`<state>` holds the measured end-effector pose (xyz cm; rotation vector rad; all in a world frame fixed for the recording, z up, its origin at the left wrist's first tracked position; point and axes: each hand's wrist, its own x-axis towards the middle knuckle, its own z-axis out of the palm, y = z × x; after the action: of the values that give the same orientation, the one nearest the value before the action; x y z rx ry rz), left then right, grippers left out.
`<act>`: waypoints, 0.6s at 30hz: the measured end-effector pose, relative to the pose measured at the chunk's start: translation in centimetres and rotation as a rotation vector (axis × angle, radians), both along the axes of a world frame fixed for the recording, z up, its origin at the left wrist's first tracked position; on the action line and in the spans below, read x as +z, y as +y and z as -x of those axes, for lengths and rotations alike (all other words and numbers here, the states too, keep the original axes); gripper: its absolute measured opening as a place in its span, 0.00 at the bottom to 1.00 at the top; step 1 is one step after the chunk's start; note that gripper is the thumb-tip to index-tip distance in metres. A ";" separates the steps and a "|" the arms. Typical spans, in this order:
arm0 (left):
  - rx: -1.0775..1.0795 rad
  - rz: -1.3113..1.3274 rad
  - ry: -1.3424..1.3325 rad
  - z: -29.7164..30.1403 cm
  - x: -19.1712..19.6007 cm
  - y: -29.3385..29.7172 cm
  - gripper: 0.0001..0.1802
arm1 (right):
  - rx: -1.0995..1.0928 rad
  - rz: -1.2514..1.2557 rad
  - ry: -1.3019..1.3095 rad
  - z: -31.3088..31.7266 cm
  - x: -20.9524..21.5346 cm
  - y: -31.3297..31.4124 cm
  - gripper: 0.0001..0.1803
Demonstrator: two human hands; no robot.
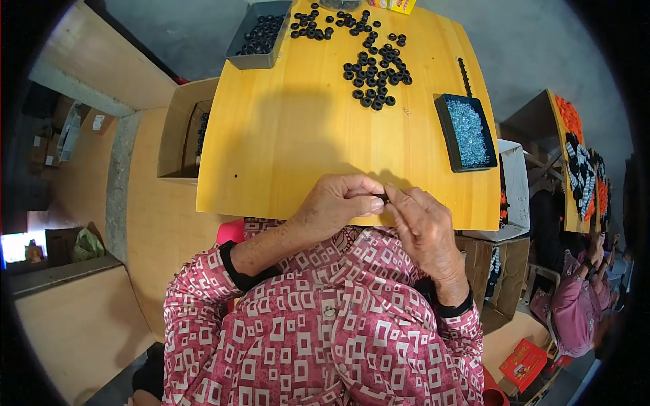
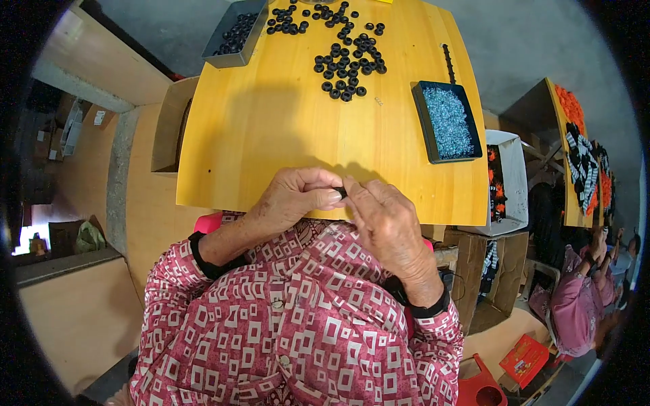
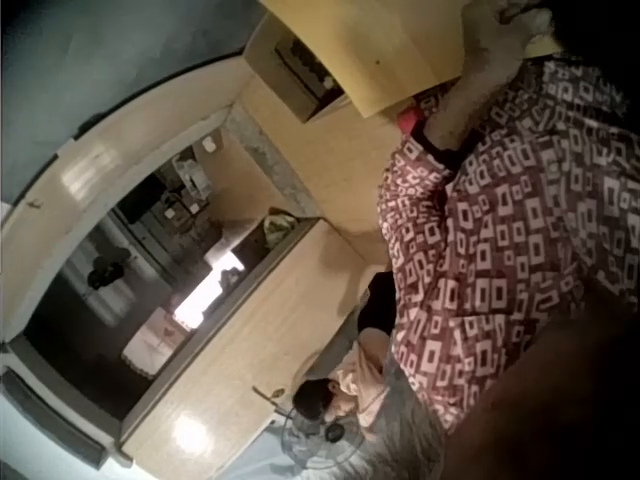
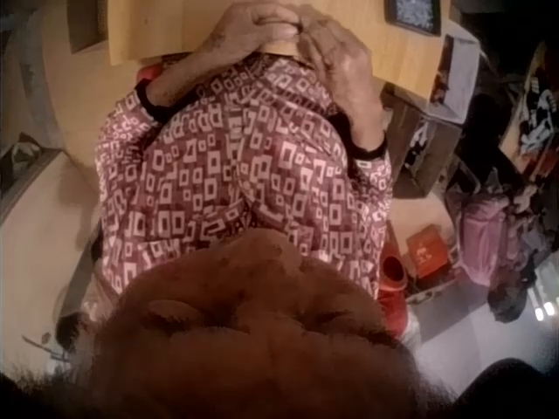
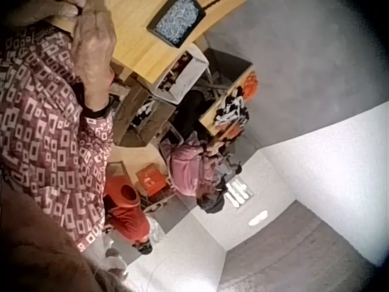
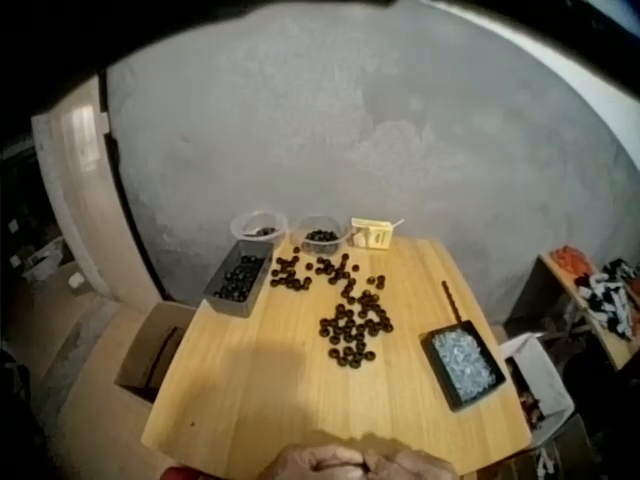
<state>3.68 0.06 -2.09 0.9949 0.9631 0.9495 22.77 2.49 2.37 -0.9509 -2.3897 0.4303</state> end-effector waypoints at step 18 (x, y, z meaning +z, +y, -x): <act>0.005 -0.021 -0.078 -0.6 0.0 0.3 0.10 | -0.013 -0.008 0.129 -0.1 -0.5 -0.2 0.16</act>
<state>4.31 0.34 -2.07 0.9662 0.8920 0.9970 22.86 2.24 1.83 -0.9062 -2.2662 0.4632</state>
